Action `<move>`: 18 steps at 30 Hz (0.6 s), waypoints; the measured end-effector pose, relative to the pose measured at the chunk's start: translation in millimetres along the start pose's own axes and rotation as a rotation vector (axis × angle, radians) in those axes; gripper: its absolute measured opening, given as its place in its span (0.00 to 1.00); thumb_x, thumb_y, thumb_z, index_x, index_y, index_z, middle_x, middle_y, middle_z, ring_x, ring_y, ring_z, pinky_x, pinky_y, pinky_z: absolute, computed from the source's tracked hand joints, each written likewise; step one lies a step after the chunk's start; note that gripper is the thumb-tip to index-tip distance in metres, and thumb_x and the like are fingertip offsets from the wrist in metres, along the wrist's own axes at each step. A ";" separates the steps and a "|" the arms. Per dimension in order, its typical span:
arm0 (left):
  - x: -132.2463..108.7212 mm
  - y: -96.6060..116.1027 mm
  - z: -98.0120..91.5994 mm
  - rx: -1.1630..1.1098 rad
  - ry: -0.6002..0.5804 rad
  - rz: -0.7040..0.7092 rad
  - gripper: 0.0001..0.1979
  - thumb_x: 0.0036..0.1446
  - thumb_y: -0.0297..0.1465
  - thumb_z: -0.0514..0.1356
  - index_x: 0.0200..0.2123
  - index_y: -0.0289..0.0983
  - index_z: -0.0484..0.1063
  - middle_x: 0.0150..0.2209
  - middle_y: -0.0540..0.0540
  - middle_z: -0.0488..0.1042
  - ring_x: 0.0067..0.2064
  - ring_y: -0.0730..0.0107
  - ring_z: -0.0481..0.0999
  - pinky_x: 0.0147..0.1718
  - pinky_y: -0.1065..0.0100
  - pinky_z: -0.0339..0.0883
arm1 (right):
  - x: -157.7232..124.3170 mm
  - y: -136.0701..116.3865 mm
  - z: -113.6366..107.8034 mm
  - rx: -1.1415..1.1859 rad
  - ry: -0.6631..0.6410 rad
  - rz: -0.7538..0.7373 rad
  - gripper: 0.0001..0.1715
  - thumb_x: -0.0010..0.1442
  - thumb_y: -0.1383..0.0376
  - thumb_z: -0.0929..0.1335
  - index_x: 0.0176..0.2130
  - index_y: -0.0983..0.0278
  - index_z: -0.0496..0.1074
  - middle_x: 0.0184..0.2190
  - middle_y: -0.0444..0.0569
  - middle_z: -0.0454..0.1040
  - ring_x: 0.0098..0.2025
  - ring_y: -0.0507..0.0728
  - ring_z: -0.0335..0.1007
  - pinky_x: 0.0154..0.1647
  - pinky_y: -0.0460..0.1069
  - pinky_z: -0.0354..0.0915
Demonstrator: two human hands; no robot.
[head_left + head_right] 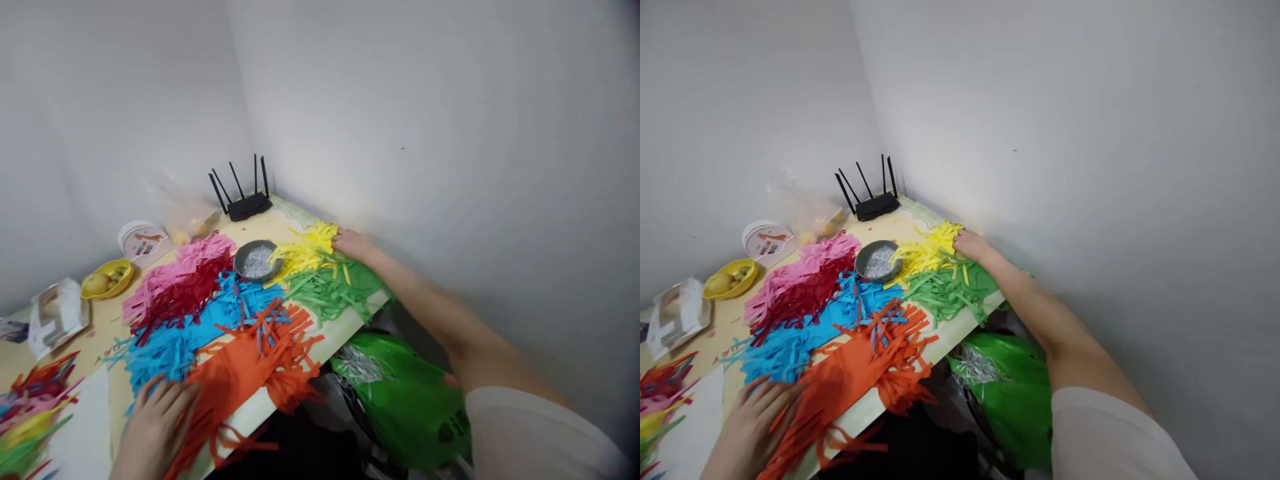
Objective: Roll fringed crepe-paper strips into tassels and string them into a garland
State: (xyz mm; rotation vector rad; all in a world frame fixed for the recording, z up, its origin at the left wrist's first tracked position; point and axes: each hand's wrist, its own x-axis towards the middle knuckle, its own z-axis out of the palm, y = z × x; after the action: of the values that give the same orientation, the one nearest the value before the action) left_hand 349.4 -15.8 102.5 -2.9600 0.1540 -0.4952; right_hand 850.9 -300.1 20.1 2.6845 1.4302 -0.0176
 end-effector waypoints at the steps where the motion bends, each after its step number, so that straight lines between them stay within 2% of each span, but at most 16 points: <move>1: 24.7 10.1 1.1 -0.027 -0.009 0.041 0.13 0.61 0.25 0.52 0.42 0.43 0.76 0.37 0.49 0.81 0.39 0.65 0.77 0.49 0.56 0.62 | 1.1 2.5 -1.6 -0.012 -0.001 -0.008 0.12 0.65 0.68 0.64 0.39 0.71 0.75 0.44 0.61 0.75 0.55 0.62 0.64 0.53 0.54 0.60; 5: 110.0 46.5 11.8 -0.129 -0.045 0.170 0.12 0.65 0.27 0.52 0.43 0.41 0.75 0.35 0.49 0.80 0.39 0.66 0.76 0.52 0.57 0.59 | 7.1 7.3 -6.1 -0.042 -0.020 0.005 0.15 0.65 0.60 0.67 0.45 0.69 0.73 0.48 0.55 0.73 0.52 0.60 0.68 0.54 0.58 0.64; 8: 150.1 68.5 24.1 -0.200 -0.097 0.237 0.12 0.66 0.29 0.51 0.45 0.40 0.74 0.35 0.48 0.79 0.40 0.65 0.75 0.53 0.55 0.56 | 11.5 6.6 -5.8 -0.033 -0.049 0.021 0.18 0.64 0.59 0.68 0.49 0.69 0.71 0.49 0.56 0.72 0.50 0.59 0.70 0.52 0.58 0.67; 12: 173.9 88.1 36.5 -0.259 -0.154 0.276 0.12 0.66 0.30 0.51 0.44 0.40 0.74 0.36 0.45 0.79 0.42 0.63 0.74 0.53 0.54 0.56 | 16.3 5.0 -3.9 0.017 -0.067 0.049 0.19 0.64 0.60 0.68 0.51 0.69 0.70 0.50 0.55 0.72 0.49 0.59 0.71 0.50 0.58 0.69; 18: 177.9 95.0 43.8 -0.303 -0.200 0.253 0.12 0.66 0.30 0.51 0.41 0.39 0.75 0.34 0.45 0.78 0.43 0.62 0.75 0.53 0.55 0.56 | 23.9 11.2 -11.2 0.135 -0.022 0.145 0.18 0.65 0.59 0.67 0.51 0.67 0.70 0.49 0.53 0.72 0.46 0.57 0.72 0.47 0.56 0.71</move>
State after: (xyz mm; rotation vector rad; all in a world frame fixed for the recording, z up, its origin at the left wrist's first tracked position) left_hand 523.8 -126.1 103.4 -3.1891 0.6218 -0.1514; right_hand 873.1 -285.5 30.8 2.8807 1.2674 -0.1369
